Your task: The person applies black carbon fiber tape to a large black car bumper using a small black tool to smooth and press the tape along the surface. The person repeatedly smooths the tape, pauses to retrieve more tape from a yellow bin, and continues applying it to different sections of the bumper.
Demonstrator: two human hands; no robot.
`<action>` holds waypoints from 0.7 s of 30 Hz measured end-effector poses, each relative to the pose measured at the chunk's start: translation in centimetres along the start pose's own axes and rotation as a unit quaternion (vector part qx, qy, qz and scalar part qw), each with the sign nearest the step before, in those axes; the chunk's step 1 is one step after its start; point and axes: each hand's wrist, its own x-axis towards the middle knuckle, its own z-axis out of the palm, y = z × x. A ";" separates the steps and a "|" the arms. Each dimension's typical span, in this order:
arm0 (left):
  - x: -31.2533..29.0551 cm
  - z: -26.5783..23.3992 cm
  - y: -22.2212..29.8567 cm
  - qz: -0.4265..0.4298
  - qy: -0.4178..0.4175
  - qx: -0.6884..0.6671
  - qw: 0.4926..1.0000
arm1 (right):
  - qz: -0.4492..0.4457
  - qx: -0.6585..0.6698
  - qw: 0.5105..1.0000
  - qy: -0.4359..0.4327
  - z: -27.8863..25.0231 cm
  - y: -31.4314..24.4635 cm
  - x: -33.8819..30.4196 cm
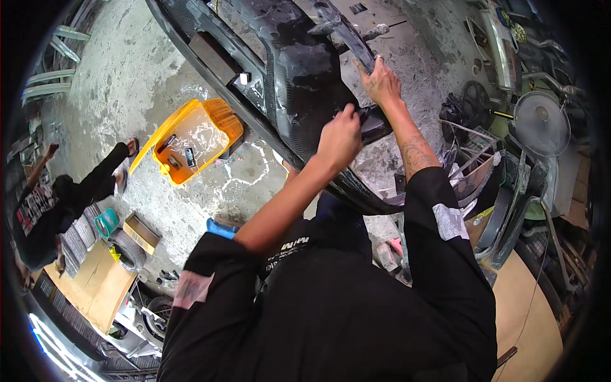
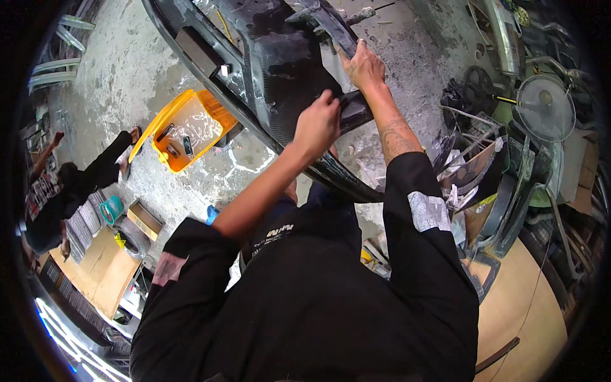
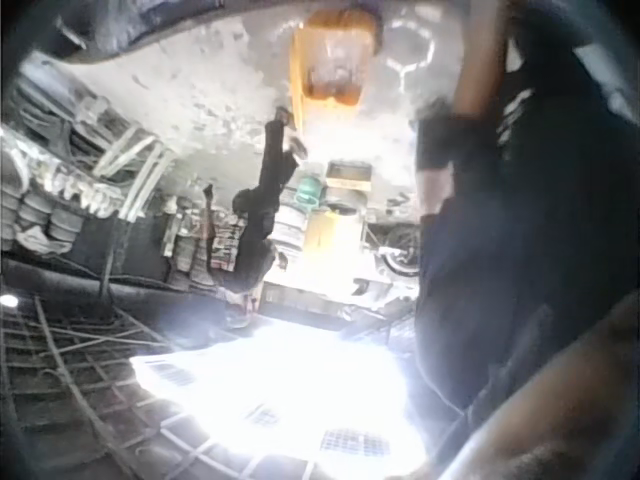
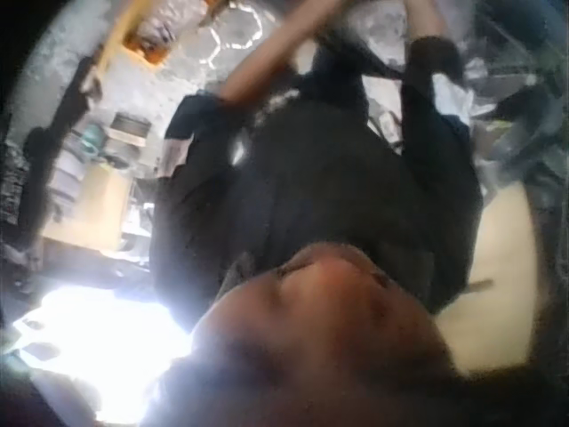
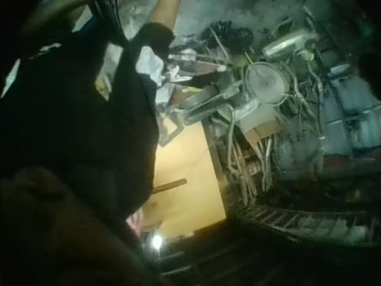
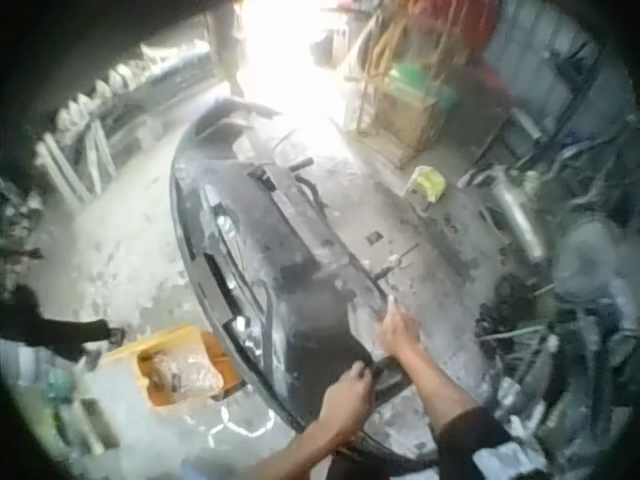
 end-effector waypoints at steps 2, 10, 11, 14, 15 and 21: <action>0.6 1.5 -1.3 0.003 0.015 0.028 0.999 | -0.017 0.003 1.000 -0.023 -0.3 -0.6 0.2; -1.1 -0.6 0.3 0.043 -0.004 -0.010 0.999 | 0.008 0.017 1.000 -0.018 0.2 1.1 -0.1; -0.4 0.0 0.1 0.033 -0.001 -0.011 0.999 | -0.004 0.012 1.000 -0.014 0.4 1.0 0.2; -1.2 -0.7 1.0 0.013 -0.017 -0.034 0.999 | -0.012 0.008 1.000 -0.002 0.7 2.4 -0.2; -2.8 -2.0 1.2 0.013 -0.020 -0.033 0.999 | -0.026 0.015 0.999 0.012 0.3 2.2 0.0; 2.8 0.9 -0.6 0.013 -0.038 0.002 0.999 | -0.010 0.006 1.000 -0.014 -0.2 0.0 0.4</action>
